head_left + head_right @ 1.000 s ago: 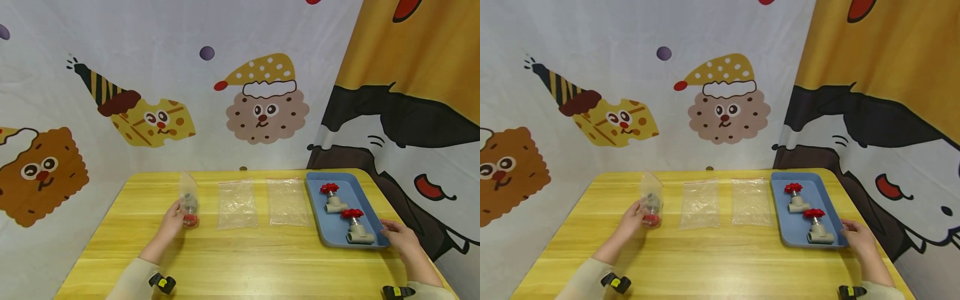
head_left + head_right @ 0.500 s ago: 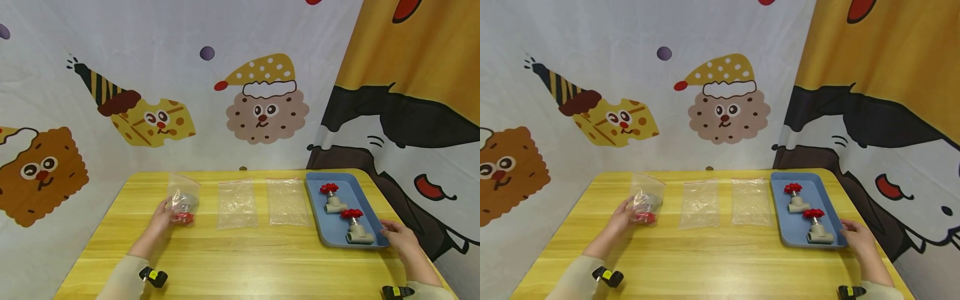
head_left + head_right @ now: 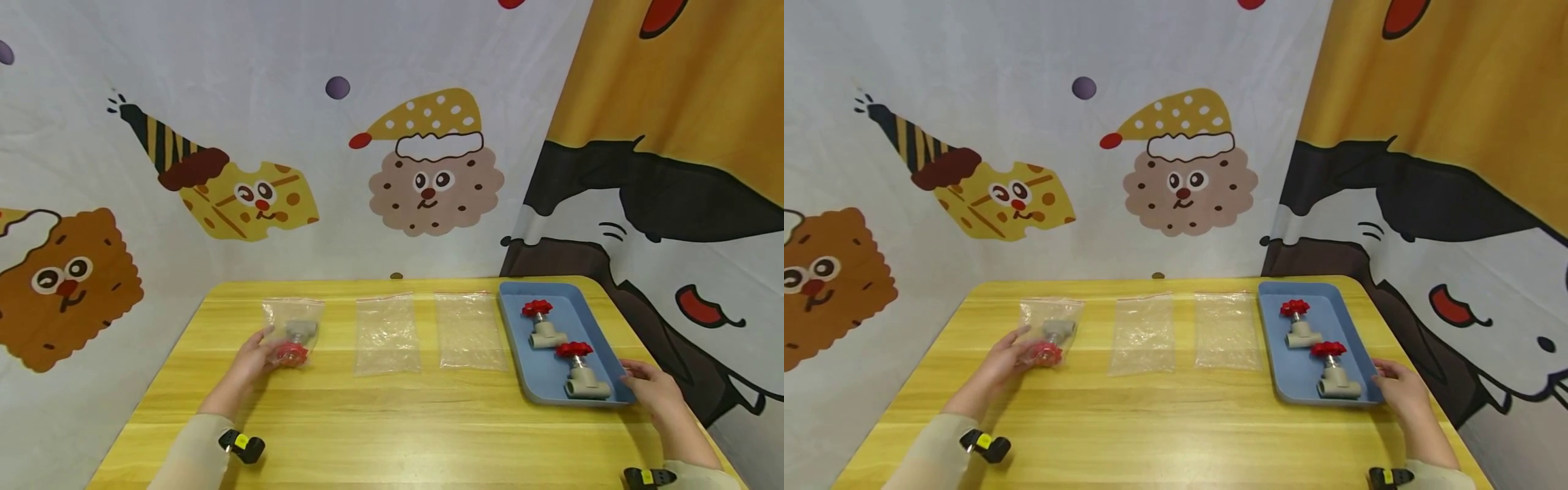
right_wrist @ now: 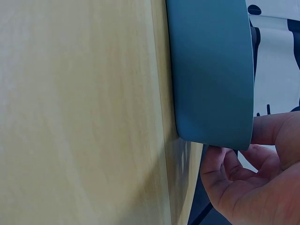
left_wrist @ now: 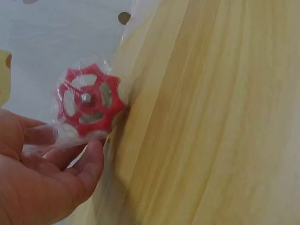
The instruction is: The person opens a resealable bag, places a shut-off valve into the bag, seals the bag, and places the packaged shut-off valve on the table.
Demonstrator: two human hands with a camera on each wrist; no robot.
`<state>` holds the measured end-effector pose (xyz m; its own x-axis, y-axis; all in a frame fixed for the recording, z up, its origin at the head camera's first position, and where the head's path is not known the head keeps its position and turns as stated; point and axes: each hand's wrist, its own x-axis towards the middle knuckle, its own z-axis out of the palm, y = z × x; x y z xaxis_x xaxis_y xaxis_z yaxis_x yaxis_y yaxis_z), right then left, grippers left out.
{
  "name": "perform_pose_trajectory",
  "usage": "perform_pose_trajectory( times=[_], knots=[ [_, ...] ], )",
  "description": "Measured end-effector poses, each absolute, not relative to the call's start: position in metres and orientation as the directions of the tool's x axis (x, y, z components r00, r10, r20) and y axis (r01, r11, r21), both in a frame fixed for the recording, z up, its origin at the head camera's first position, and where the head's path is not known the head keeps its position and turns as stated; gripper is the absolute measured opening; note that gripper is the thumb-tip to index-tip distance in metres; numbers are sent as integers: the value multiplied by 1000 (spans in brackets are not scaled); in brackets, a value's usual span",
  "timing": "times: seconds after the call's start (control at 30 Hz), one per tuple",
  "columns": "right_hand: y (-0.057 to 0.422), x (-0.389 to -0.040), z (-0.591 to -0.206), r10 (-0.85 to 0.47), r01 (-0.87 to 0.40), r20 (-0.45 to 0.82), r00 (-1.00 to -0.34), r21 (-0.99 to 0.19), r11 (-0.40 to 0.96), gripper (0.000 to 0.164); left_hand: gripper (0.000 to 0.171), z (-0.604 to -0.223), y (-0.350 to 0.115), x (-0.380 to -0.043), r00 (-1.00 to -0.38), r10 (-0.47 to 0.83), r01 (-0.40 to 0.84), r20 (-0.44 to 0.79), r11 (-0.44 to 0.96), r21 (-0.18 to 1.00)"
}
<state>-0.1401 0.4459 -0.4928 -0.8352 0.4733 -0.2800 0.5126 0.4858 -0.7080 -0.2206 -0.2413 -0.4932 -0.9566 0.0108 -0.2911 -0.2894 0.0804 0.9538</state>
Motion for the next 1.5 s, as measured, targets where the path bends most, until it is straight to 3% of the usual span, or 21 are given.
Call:
perform_pose_trajectory(
  times=[0.23, 0.4, 0.7, 1.13, 1.5],
  knots=[
    [469, -146, -520, 461, 489, -245, -853, -687, 538, 47, 60, -491, -247, -217, -956, -102, -290, -275, 188, 938],
    [462, -144, -512, 463, 494, -252, -850, -687, 532, 48, 58, -493, -253, -214, -948, -209, -290, -240, 252, 923],
    [454, -142, -503, 479, 515, -267, -836, -684, 517, 47, 34, -496, -258, -214, -946, -260, -290, -194, 413, 863],
    [446, -139, -495, 484, 496, -238, -842, -695, 520, 45, 40, -495, -263, -212, -902, -371, -361, -222, 360, 860],
    [447, -140, -489, 473, 505, -267, -839, -707, 496, 49, 37, -482, -252, -211, -898, -436, -294, -64, 483, 825]
  ],
)
